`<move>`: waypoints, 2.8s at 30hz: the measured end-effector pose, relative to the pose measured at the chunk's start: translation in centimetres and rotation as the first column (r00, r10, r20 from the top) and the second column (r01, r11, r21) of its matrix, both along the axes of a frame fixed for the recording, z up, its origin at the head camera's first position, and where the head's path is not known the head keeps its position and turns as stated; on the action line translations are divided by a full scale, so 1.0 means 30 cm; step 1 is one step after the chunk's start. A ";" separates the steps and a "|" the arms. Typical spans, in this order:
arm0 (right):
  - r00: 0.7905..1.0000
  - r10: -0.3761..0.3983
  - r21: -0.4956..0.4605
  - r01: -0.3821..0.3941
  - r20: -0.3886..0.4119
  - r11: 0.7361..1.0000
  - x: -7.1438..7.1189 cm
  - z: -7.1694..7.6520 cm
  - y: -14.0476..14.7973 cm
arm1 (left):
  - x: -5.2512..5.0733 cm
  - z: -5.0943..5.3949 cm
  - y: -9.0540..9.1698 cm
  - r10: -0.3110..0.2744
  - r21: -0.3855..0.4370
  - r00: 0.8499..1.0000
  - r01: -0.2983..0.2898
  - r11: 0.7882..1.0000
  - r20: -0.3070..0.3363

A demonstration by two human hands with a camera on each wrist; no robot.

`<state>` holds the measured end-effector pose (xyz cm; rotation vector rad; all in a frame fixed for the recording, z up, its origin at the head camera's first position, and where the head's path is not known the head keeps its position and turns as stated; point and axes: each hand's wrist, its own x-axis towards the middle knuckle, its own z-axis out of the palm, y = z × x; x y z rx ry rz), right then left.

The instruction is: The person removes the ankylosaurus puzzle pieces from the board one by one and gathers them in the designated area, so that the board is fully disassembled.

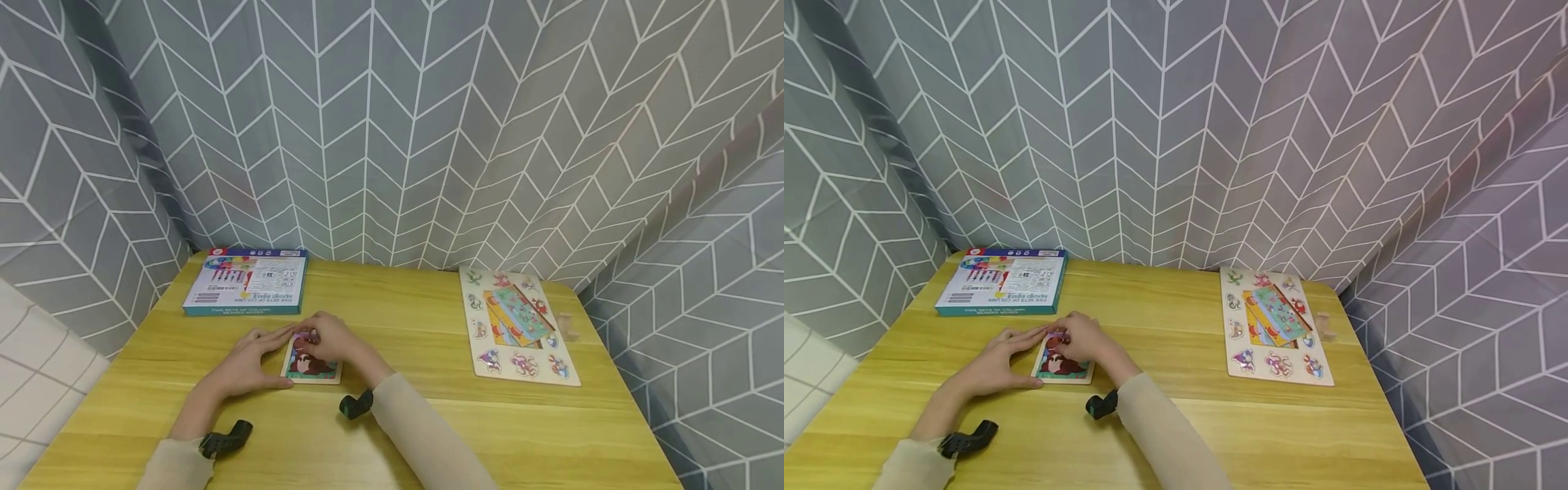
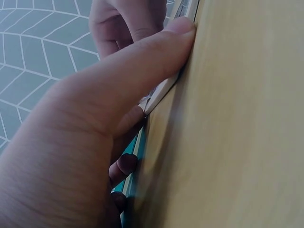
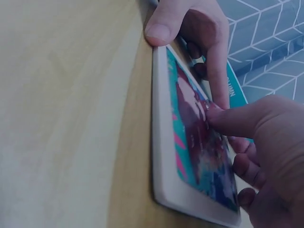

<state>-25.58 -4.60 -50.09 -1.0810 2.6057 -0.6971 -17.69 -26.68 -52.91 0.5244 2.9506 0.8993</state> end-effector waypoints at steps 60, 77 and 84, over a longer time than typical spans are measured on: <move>0.984 -0.175 -0.185 0.174 0.014 0.967 -0.035 -0.042 0.346 | 0.009 0.008 -0.006 -0.006 -0.010 1.000 0.006 1.000 -0.018; 0.989 -0.150 -0.217 0.149 0.014 0.965 -0.041 0.023 0.261 | 0.006 0.018 -0.009 -0.006 -0.029 1.000 0.006 1.000 -0.015; 0.998 -0.042 -0.110 0.037 -0.041 0.993 -0.014 0.040 0.136 | -0.001 0.021 -0.010 0.000 -0.038 1.000 0.000 0.999 -0.005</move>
